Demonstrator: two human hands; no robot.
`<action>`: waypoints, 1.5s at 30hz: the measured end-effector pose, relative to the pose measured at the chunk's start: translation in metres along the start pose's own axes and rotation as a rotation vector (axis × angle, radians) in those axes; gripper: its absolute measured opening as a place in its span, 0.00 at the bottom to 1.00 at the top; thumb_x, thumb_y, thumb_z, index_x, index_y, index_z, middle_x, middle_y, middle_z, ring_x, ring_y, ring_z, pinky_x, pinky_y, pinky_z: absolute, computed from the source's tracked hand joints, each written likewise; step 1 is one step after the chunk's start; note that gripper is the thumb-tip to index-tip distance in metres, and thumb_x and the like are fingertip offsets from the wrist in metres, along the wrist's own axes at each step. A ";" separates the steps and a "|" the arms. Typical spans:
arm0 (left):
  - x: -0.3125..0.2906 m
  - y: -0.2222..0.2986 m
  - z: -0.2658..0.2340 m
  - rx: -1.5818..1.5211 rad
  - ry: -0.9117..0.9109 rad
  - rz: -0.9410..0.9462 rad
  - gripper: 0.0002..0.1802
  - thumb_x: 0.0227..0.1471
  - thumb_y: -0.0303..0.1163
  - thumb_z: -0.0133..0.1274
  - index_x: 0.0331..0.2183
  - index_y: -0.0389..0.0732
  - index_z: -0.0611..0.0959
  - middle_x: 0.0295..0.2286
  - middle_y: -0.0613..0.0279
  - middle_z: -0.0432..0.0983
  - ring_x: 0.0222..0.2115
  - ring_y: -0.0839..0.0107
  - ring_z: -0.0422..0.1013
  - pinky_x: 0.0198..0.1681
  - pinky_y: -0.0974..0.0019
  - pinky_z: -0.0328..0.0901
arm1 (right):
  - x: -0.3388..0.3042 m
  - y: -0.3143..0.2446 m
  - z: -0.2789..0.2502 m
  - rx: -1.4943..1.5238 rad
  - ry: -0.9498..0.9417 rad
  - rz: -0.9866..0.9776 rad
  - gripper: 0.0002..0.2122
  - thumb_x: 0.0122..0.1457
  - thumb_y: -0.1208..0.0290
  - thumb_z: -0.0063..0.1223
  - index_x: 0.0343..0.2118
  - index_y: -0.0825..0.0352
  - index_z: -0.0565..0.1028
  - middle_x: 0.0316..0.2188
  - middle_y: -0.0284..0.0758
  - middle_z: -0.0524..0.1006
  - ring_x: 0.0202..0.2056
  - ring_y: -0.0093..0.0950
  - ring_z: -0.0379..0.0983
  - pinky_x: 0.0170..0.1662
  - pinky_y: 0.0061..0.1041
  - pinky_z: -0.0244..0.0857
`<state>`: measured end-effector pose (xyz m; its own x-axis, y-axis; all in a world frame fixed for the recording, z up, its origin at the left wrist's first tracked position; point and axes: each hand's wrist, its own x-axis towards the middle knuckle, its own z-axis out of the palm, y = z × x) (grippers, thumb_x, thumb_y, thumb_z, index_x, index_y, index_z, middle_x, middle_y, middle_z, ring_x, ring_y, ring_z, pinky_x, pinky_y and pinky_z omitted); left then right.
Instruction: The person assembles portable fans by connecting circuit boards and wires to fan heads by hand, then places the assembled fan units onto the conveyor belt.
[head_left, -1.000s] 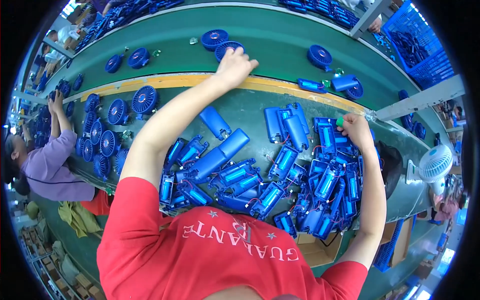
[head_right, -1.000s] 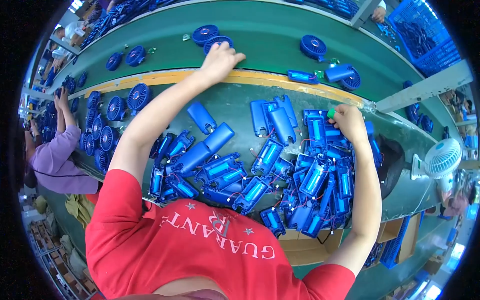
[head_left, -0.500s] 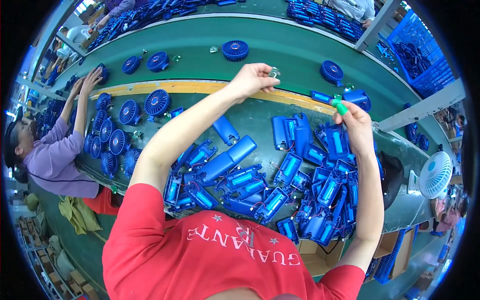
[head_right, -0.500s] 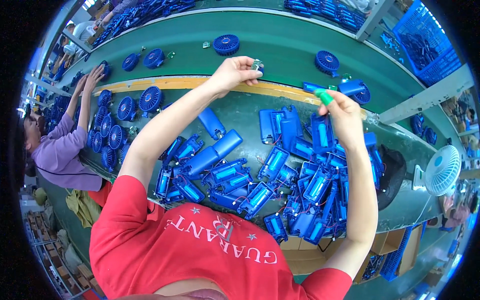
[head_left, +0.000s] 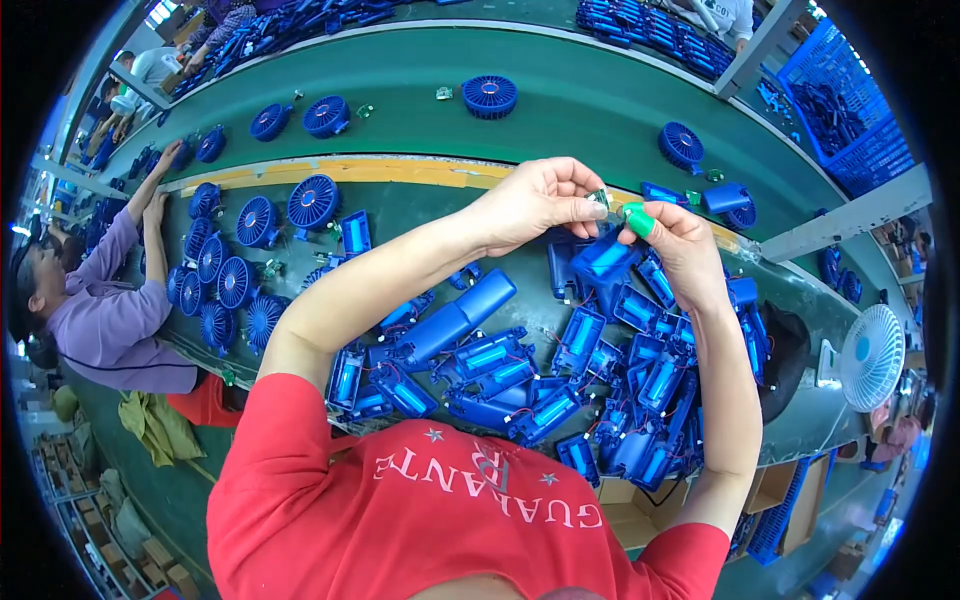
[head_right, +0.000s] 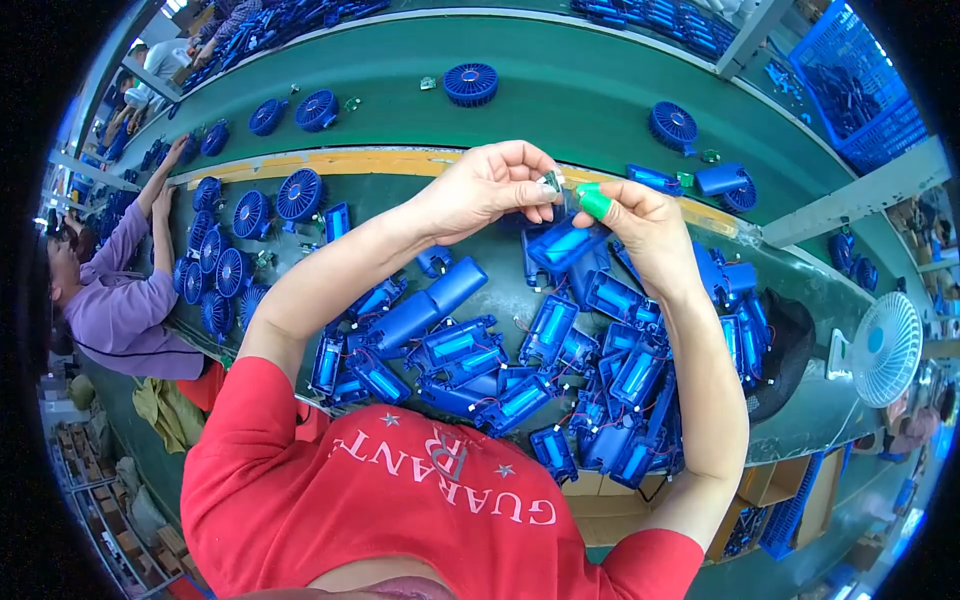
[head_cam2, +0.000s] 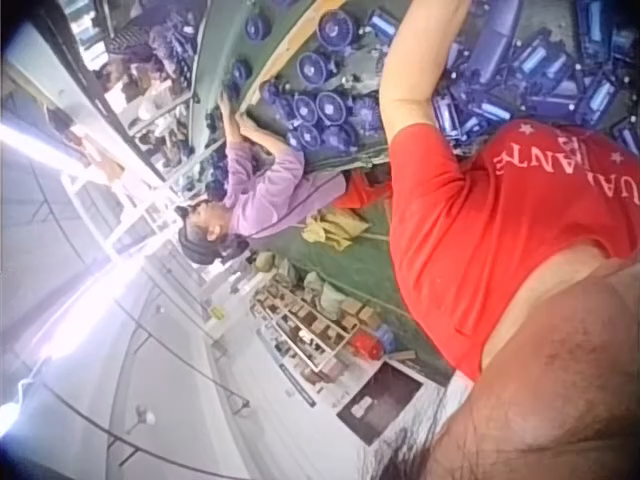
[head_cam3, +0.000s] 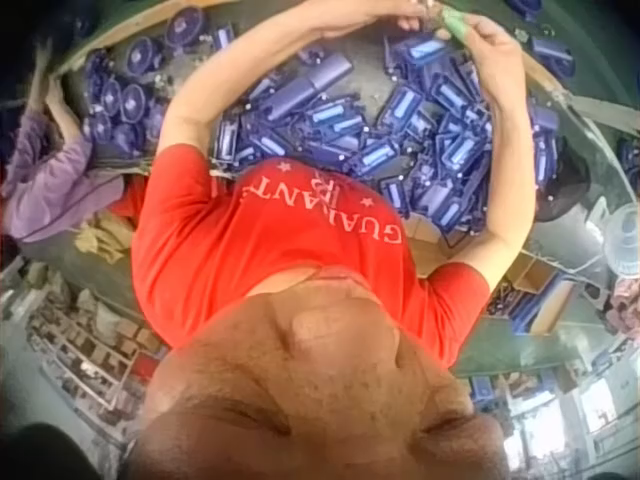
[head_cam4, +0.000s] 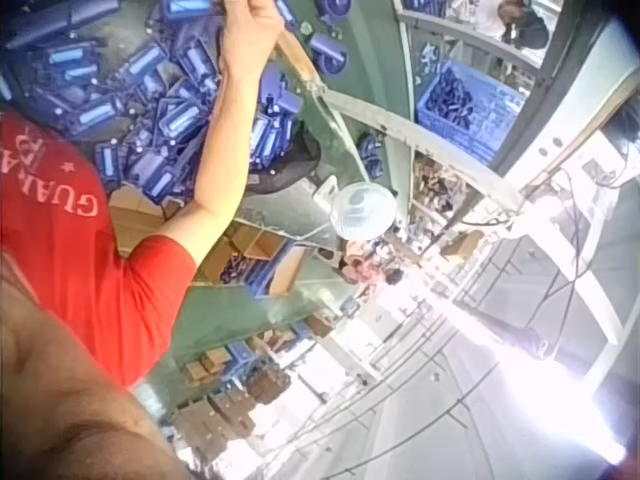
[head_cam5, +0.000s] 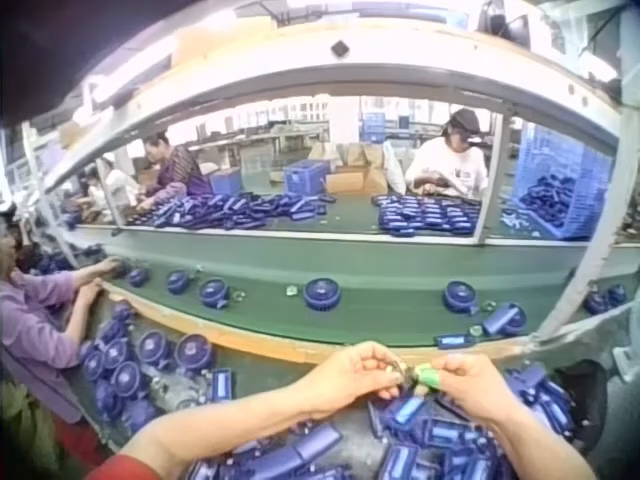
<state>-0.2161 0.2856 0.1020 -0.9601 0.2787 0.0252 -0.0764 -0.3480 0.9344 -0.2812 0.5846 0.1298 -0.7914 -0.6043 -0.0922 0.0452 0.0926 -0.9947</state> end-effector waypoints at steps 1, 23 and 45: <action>-0.002 0.000 0.002 -0.003 -0.002 -0.003 0.18 0.80 0.30 0.69 0.62 0.32 0.86 0.47 0.56 0.92 0.44 0.71 0.89 0.52 0.65 0.86 | -0.001 0.000 0.000 0.003 0.021 0.025 0.13 0.82 0.64 0.72 0.57 0.70 0.91 0.42 0.31 0.93 0.48 0.19 0.87 0.58 0.24 0.78; -0.005 0.018 0.005 0.045 -0.002 -0.057 0.18 0.77 0.30 0.72 0.61 0.33 0.95 0.44 0.58 0.95 0.41 0.73 0.89 0.48 0.67 0.86 | 0.010 -0.025 0.021 -0.150 -0.058 -0.013 0.10 0.81 0.65 0.72 0.51 0.68 0.93 0.38 0.27 0.90 0.41 0.17 0.83 0.50 0.23 0.78; 0.226 -0.100 -0.261 1.001 0.466 0.233 0.23 0.74 0.28 0.63 0.66 0.37 0.89 0.61 0.45 0.88 0.59 0.50 0.83 0.66 0.50 0.77 | 0.109 0.030 -0.175 -0.784 0.262 0.161 0.17 0.81 0.60 0.68 0.52 0.73 0.91 0.38 0.36 0.93 0.38 0.24 0.88 0.45 0.33 0.82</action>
<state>-0.4959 0.1501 -0.0783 -0.9454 -0.1337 0.2973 0.1670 0.5848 0.7938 -0.4730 0.6602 0.0984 -0.9317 -0.3426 -0.1207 -0.1902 0.7432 -0.6414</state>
